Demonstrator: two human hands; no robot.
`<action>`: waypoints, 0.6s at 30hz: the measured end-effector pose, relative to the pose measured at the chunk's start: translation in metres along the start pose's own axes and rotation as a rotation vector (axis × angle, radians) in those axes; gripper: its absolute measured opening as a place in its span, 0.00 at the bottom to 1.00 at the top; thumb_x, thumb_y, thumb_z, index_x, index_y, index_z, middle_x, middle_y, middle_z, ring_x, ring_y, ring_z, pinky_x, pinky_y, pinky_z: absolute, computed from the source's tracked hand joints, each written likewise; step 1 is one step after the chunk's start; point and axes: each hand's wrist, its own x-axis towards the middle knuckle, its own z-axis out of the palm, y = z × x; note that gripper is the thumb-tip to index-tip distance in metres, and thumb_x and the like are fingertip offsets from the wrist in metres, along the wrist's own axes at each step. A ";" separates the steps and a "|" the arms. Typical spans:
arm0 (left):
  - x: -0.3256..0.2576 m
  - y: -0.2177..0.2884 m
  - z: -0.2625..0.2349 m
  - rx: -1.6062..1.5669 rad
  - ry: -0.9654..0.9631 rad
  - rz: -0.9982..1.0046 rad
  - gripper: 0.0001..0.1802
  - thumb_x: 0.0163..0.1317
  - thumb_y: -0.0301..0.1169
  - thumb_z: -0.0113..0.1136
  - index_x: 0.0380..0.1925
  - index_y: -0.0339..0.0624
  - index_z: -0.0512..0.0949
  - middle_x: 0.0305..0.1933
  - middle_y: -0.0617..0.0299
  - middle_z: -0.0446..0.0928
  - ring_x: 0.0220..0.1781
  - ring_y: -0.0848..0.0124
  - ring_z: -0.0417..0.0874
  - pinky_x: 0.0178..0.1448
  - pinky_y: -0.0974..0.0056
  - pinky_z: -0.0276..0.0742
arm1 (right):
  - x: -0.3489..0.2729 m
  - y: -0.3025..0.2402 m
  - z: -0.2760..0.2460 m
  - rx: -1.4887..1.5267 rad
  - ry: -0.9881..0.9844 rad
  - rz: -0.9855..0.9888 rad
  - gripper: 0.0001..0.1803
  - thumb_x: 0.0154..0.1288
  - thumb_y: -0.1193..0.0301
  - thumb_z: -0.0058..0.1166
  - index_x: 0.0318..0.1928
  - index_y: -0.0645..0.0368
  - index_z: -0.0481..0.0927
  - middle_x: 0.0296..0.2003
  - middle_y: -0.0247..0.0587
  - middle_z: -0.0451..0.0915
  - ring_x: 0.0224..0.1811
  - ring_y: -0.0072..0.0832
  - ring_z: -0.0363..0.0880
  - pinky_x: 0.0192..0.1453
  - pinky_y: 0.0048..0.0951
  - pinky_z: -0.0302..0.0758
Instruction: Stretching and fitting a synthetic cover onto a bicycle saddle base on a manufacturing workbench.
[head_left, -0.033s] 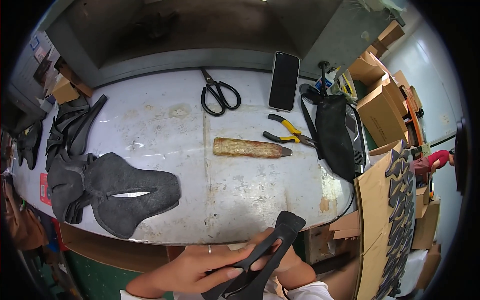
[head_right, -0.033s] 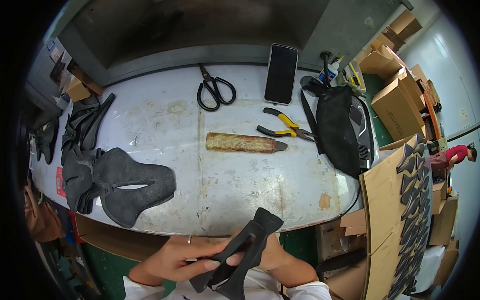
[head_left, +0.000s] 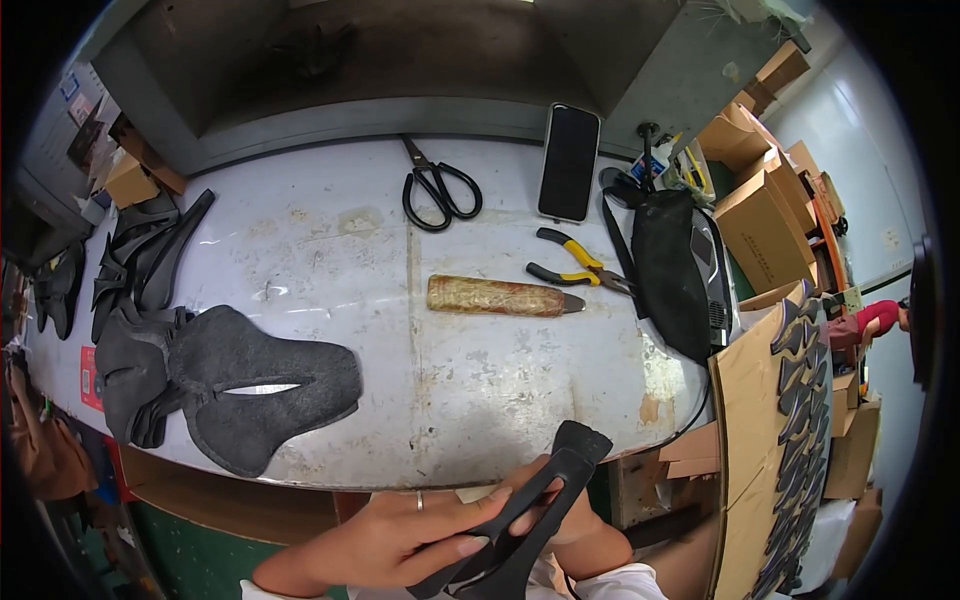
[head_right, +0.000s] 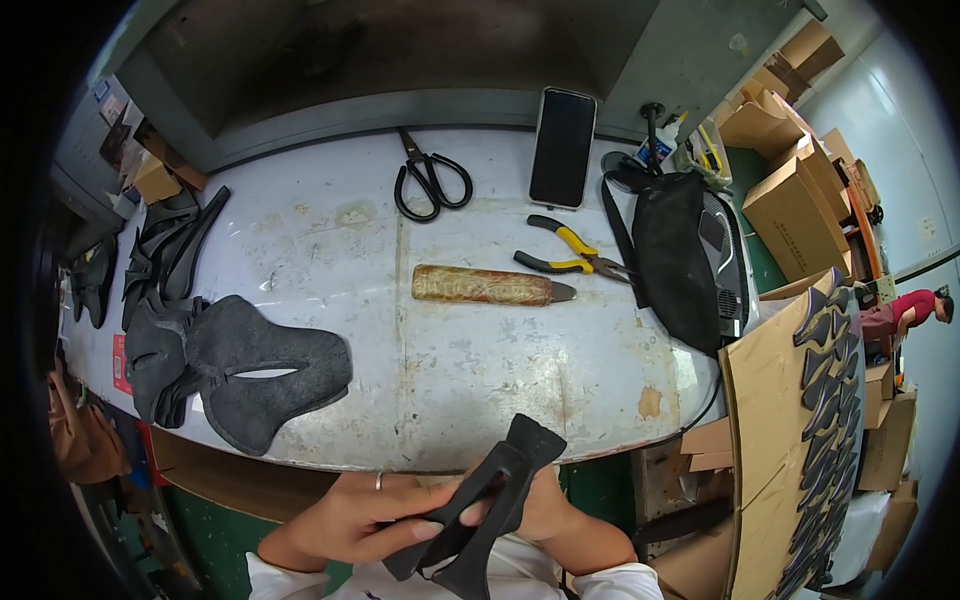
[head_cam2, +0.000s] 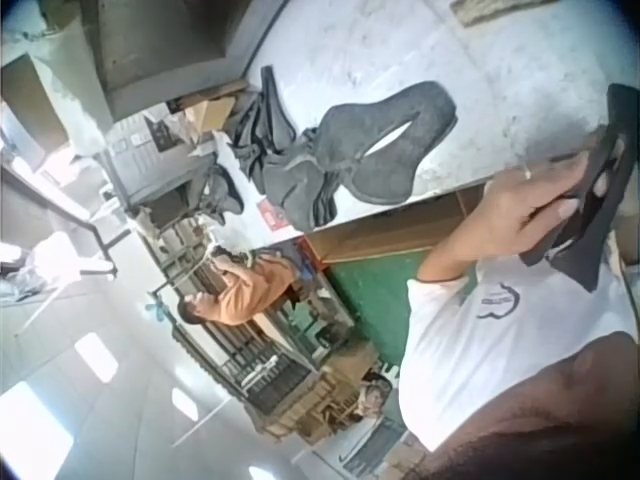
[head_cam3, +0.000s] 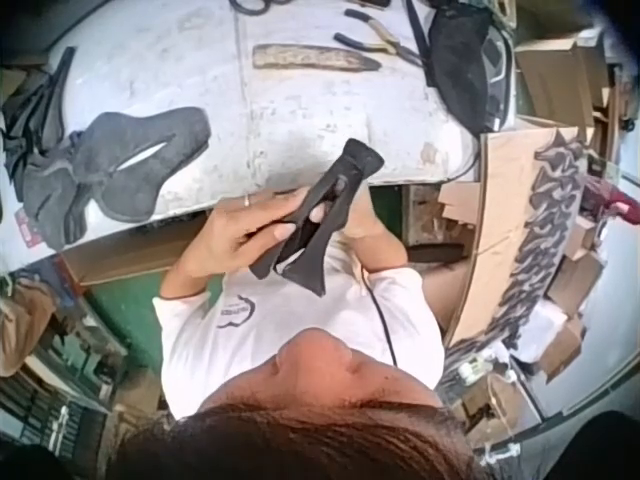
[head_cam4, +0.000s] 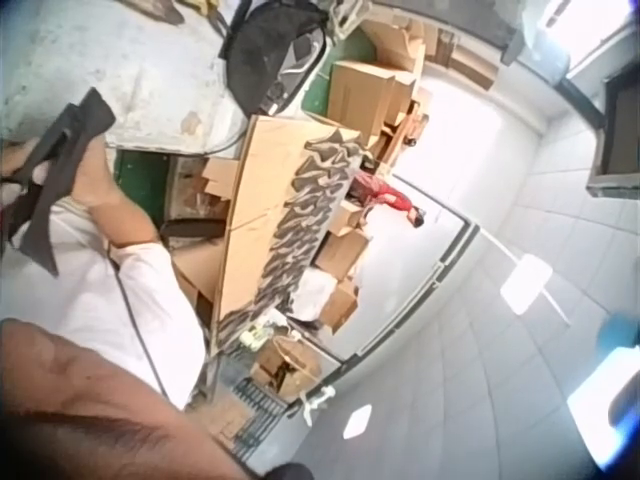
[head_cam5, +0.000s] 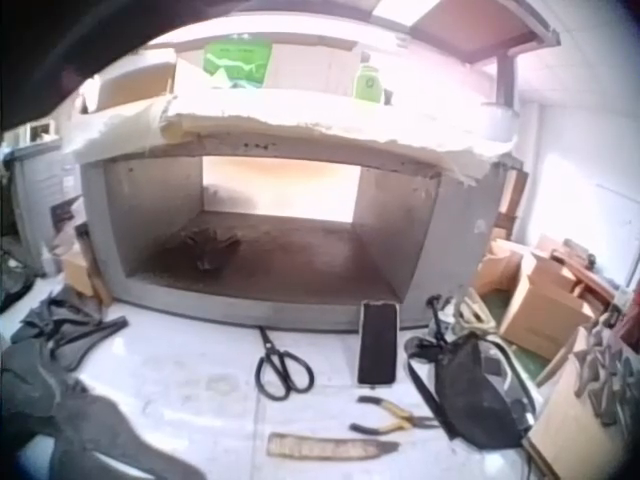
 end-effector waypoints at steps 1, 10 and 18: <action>0.003 0.004 0.000 -0.004 -0.004 0.001 0.28 0.64 0.25 0.61 0.66 0.41 0.70 0.29 0.57 0.76 0.25 0.70 0.77 0.32 0.67 0.74 | -0.004 0.005 -0.005 -0.001 0.006 -0.001 0.12 0.46 0.78 0.73 0.30 0.68 0.82 0.26 0.44 0.83 0.27 0.30 0.83 0.32 0.28 0.77; 0.001 0.003 0.005 0.161 0.022 -0.004 0.32 0.65 0.26 0.61 0.69 0.43 0.65 0.25 0.56 0.71 0.21 0.65 0.74 0.28 0.65 0.72 | -0.003 0.008 -0.028 -0.213 -0.079 -0.033 0.12 0.47 0.79 0.72 0.31 0.70 0.81 0.28 0.49 0.84 0.28 0.33 0.84 0.31 0.30 0.79; 0.000 0.006 0.005 -0.090 0.138 -0.035 0.27 0.62 0.23 0.62 0.61 0.30 0.71 0.46 0.46 0.83 0.43 0.65 0.86 0.48 0.67 0.78 | 0.007 0.009 -0.010 0.243 -0.352 0.113 0.21 0.48 0.78 0.73 0.39 0.67 0.74 0.25 0.50 0.82 0.25 0.35 0.84 0.28 0.31 0.79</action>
